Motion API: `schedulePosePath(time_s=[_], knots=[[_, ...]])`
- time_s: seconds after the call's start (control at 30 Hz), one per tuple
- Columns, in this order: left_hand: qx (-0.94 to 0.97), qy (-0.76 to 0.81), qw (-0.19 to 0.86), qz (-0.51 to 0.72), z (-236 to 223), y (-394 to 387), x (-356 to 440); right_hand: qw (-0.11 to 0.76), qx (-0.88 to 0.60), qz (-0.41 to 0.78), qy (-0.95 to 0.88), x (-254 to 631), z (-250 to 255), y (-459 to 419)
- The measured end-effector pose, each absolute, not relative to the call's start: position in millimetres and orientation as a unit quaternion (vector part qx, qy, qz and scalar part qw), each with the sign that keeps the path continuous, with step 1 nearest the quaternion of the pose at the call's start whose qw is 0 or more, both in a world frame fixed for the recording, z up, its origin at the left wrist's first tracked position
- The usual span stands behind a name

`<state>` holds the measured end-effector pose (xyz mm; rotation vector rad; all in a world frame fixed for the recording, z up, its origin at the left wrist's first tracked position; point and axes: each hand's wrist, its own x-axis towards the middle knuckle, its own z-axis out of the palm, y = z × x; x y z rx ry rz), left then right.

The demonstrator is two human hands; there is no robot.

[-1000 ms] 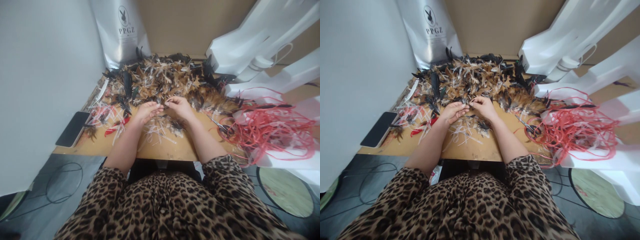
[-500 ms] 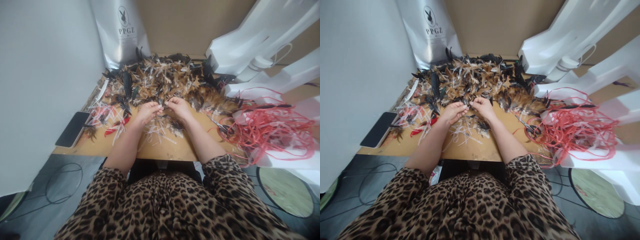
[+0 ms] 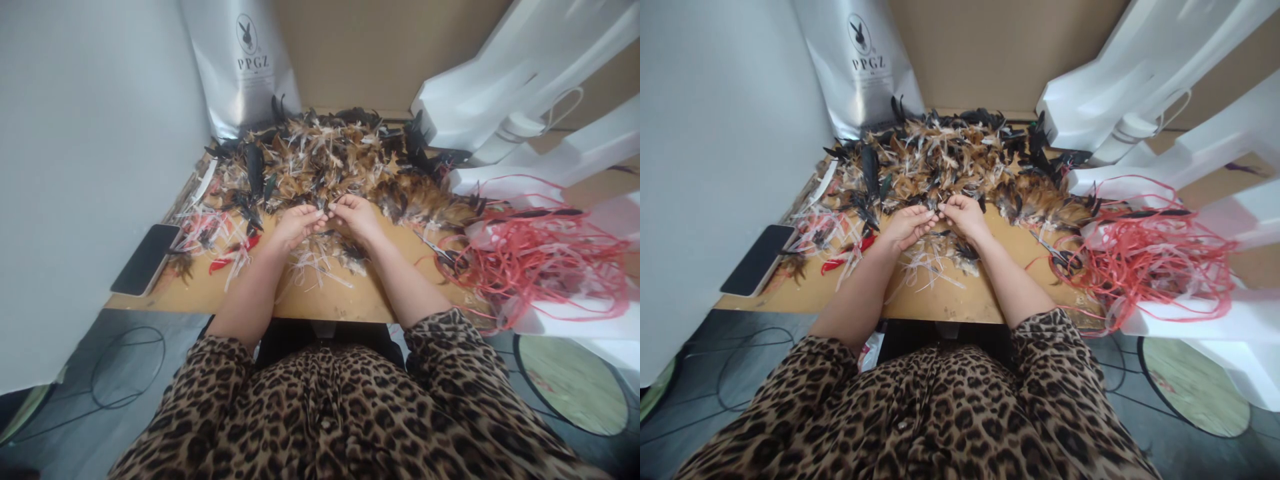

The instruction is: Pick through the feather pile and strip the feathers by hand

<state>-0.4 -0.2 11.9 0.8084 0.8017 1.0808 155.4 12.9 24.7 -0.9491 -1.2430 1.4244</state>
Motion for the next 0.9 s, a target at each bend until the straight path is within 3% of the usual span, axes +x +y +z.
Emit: schedulePosePath(time_s=[0.23,0.37,0.9], knots=[[0.304,0.32,0.762,0.474,13.4,2.1,-4.0,0.439,-0.341,0.647,-0.522,161.2,25.6,13.1],[0.299,0.322,0.772,0.459,13.3,1.9,-4.6,0.455,-0.345,0.629,-0.527,159.1,22.4,12.6],[0.389,0.389,0.703,0.451,15.1,-3.7,-0.4,0.448,-0.413,0.542,-0.578,159.5,23.6,12.1]])
